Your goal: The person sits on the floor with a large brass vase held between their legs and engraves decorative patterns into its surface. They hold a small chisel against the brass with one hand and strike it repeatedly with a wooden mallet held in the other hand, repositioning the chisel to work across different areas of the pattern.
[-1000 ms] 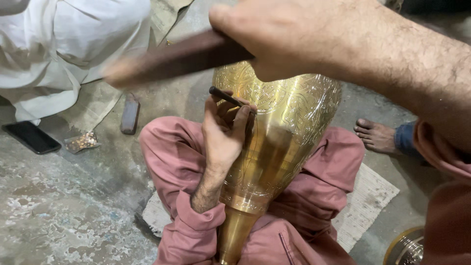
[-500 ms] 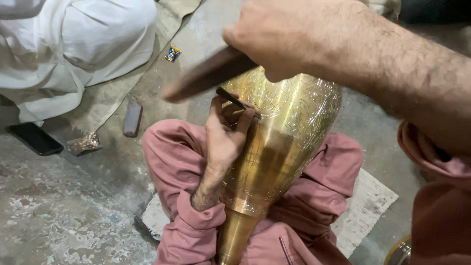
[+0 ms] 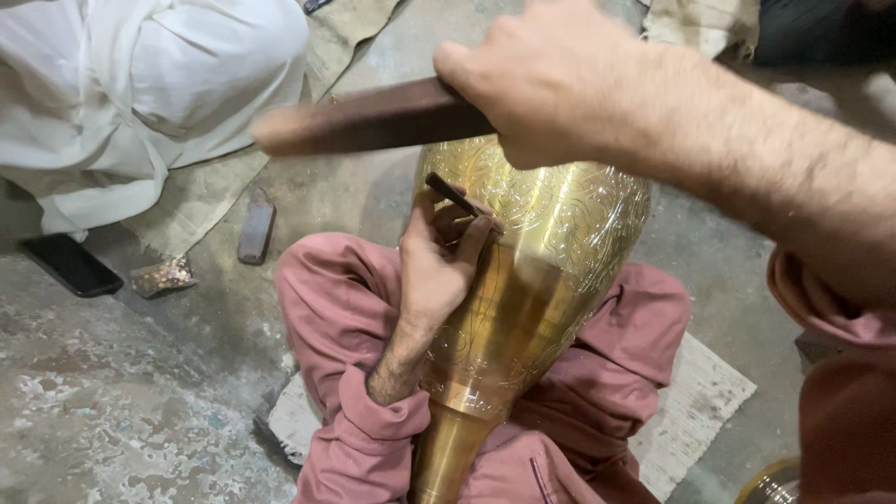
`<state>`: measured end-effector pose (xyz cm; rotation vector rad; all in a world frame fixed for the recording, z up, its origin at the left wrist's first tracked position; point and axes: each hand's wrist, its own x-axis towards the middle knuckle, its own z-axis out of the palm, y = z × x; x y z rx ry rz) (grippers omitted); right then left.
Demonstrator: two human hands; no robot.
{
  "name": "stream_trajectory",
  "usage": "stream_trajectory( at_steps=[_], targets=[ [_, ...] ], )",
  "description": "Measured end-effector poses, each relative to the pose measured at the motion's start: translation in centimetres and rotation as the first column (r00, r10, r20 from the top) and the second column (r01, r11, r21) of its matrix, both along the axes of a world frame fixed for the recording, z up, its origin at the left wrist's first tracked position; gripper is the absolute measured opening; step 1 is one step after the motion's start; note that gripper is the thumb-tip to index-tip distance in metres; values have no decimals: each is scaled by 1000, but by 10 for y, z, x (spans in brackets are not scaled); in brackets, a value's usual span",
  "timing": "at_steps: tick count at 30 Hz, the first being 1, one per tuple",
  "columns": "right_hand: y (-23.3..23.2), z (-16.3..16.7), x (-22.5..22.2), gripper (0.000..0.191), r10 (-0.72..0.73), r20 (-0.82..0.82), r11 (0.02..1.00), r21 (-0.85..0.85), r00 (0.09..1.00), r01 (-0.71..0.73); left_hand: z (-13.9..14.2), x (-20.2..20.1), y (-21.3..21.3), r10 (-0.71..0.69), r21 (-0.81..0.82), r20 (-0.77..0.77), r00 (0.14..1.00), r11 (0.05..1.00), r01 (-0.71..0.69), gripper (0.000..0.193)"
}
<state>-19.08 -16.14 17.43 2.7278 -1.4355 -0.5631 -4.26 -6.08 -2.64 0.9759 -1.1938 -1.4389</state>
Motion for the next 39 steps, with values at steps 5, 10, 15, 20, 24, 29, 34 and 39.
stream_trajectory(
  at_steps=[5,10,15,20,24,29,34,39],
  targets=[
    [3,4,-3,38,11,-55,1000,16,998,-10,6,2,-1,4,-19,115,993,1000,-1,31],
    [3,4,-7,36,-86,-240,990,91,967,110,8,3,-5,34,-109,288,957,994,-3,26],
    [3,6,-8,43,-117,-146,987,94,982,132,5,2,-6,-6,-55,247,969,998,20,26],
    [3,9,-8,39,-118,-131,987,97,984,131,-2,2,-7,-7,-99,277,961,994,36,27],
    [5,9,-9,34,-116,-208,984,108,971,140,-4,1,-8,17,-124,337,941,992,27,26],
    [9,8,-15,33,-108,-86,992,58,990,113,-3,-1,-9,-44,-14,225,973,999,48,31],
    [10,2,-17,33,-155,-6,987,46,988,155,-9,-4,-11,-92,7,117,989,996,92,32],
    [10,0,-20,38,-238,-119,964,89,964,249,-14,-4,-13,-133,18,115,984,991,132,32]
  ],
)
